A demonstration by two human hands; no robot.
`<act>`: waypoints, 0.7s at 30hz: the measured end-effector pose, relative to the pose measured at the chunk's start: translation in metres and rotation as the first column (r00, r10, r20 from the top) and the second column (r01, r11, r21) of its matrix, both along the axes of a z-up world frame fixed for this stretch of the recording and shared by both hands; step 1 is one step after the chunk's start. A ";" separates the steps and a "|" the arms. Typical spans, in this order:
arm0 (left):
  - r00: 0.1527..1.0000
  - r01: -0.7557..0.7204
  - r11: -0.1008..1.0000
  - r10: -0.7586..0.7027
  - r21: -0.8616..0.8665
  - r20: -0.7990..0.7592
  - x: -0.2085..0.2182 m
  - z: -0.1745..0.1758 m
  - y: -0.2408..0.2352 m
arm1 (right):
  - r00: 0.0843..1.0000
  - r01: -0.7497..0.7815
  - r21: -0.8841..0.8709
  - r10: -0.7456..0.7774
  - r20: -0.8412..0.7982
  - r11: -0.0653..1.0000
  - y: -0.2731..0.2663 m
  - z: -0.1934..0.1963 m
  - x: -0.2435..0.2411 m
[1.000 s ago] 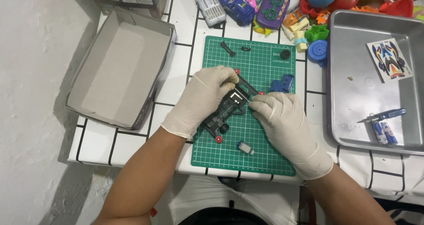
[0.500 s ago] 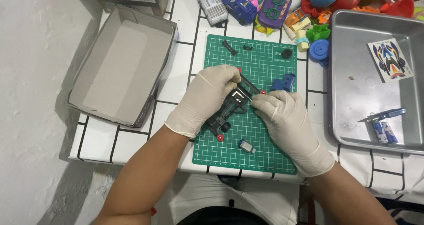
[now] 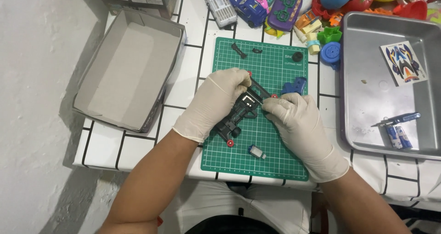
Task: Assembling a mini 4WD toy car by installing batteries and using a screwdriver to secure components.
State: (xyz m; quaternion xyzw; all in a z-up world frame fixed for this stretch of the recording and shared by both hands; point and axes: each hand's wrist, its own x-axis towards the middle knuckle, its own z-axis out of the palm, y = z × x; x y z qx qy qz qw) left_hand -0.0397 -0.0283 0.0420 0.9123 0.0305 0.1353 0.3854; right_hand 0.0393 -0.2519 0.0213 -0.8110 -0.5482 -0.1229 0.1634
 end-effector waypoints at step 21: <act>0.998 0.052 0.998 -0.053 -0.040 -0.033 -0.004 0.010 0.000 | 0.996 0.013 0.038 -0.010 -0.086 0.999 -0.007 -0.011 0.008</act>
